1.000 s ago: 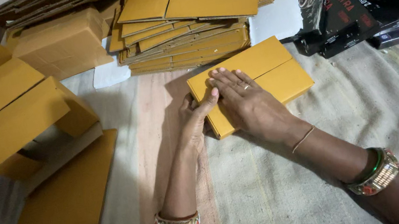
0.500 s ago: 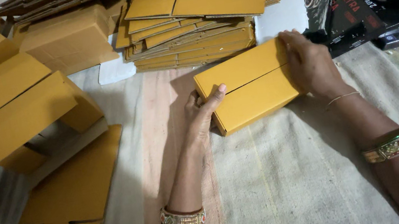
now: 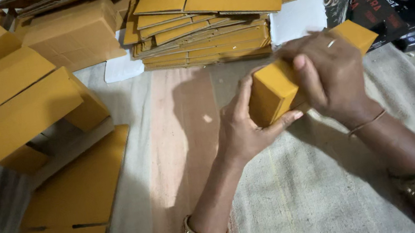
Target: The person folds a flat yellow cardboard mailer box on a fabric-covered surface, pressing the creases and sides to shape it, then opens the top flaps and refolds the edges of the box. Stacks of flat folded boxes and packaged product boxes sit around the work area.
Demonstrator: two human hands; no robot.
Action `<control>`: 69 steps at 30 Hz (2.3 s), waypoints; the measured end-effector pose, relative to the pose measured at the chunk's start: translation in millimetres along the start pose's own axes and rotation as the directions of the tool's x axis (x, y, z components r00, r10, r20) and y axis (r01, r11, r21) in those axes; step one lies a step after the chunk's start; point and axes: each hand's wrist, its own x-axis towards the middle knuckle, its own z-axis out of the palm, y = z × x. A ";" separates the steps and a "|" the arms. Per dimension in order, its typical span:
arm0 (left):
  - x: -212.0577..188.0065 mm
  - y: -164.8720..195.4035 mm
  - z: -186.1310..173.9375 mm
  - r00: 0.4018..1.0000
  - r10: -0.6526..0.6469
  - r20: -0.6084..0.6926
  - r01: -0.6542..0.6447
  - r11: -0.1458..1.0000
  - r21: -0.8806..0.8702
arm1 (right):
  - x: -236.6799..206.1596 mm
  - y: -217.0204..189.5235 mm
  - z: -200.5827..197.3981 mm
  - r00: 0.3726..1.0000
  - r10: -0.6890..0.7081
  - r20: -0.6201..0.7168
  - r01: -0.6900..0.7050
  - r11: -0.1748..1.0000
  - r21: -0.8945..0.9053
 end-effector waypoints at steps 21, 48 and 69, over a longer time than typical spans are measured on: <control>10.7 -7.2 -25.9 0.980 -0.181 0.082 0.180 0.984 0.010 | -14.1 72.9 4.2 0.989 0.011 -0.145 -0.028 0.993 -0.115; 8.0 -15.4 -19.7 0.933 -0.075 0.351 -0.058 0.933 0.354 | -8.0 91.2 -21.5 0.729 0.550 0.408 -0.381 0.821 -0.426; 4.3 -24.2 -21.7 0.914 -0.139 0.381 -0.009 0.931 0.364 | 7.2 -15.7 6.4 0.816 0.213 0.538 -0.002 0.931 -0.366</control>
